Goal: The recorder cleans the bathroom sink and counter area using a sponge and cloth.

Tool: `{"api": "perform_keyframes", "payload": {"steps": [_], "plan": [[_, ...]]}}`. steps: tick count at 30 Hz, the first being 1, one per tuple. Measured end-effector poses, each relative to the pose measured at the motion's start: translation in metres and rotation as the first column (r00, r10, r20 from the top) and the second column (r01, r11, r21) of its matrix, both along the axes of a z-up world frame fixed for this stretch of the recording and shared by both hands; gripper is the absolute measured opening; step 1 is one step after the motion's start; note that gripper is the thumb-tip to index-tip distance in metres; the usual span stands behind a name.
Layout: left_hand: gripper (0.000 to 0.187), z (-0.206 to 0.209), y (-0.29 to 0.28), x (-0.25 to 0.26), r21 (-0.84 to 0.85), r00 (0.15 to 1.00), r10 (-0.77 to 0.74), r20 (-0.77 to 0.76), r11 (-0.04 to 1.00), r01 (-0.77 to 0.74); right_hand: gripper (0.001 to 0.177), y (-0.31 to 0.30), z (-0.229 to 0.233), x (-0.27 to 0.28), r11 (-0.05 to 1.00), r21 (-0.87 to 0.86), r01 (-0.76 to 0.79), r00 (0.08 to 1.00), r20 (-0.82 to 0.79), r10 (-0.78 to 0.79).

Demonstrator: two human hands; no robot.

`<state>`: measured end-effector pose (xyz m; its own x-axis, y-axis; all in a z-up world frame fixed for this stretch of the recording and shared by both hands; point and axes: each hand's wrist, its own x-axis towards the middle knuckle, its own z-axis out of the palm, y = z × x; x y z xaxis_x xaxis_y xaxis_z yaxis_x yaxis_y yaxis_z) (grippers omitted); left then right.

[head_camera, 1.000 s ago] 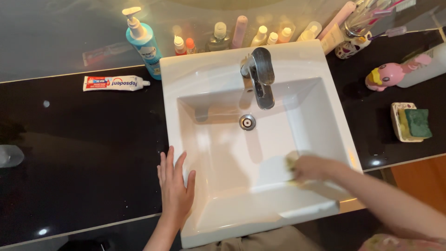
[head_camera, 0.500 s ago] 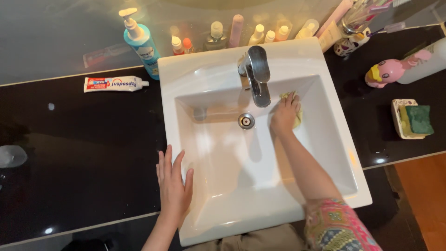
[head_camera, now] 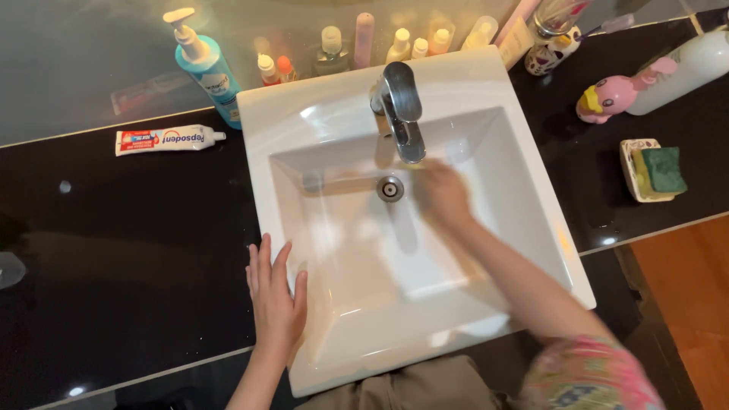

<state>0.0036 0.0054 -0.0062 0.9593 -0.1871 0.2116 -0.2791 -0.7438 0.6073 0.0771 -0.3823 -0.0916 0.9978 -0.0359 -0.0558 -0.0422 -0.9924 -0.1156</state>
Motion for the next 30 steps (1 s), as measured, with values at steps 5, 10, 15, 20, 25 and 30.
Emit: {"api": "perform_keyframes", "payload": {"steps": [5,10,15,20,25,30], "plan": [[0.051,-0.005,0.001,0.000,-0.004,1.000,-0.001,-0.002,1.000,0.001,0.047,-0.028,-0.015,-0.052,0.922,-0.387,0.018,0.989,0.142,0.040],[0.050,0.002,-0.001,0.001,-0.004,1.000,-0.018,-0.001,1.000,0.018,0.050,0.062,-0.113,-0.008,0.478,0.761,0.438,0.687,0.059,-0.724],[0.050,0.006,0.000,0.001,0.002,1.000,-0.022,-0.015,1.000,0.022,0.073,0.116,-0.108,0.003,0.499,0.862,-0.090,0.960,0.209,-0.188],[0.049,0.002,0.001,0.000,-0.010,0.999,-0.028,-0.025,1.000,0.028,0.053,0.019,0.025,-0.046,0.551,0.827,0.115,0.956,0.059,-0.288],[0.050,0.003,0.001,0.001,-0.016,0.999,-0.044,-0.017,0.999,0.043,0.061,-0.028,0.039,-0.105,0.997,-0.065,0.048,0.998,0.030,-0.046],[0.051,0.006,0.001,-0.001,-0.015,0.998,-0.063,0.013,0.998,0.063,0.084,0.047,-0.005,-0.075,0.916,-0.324,0.236,0.814,-0.450,-0.368]]}}
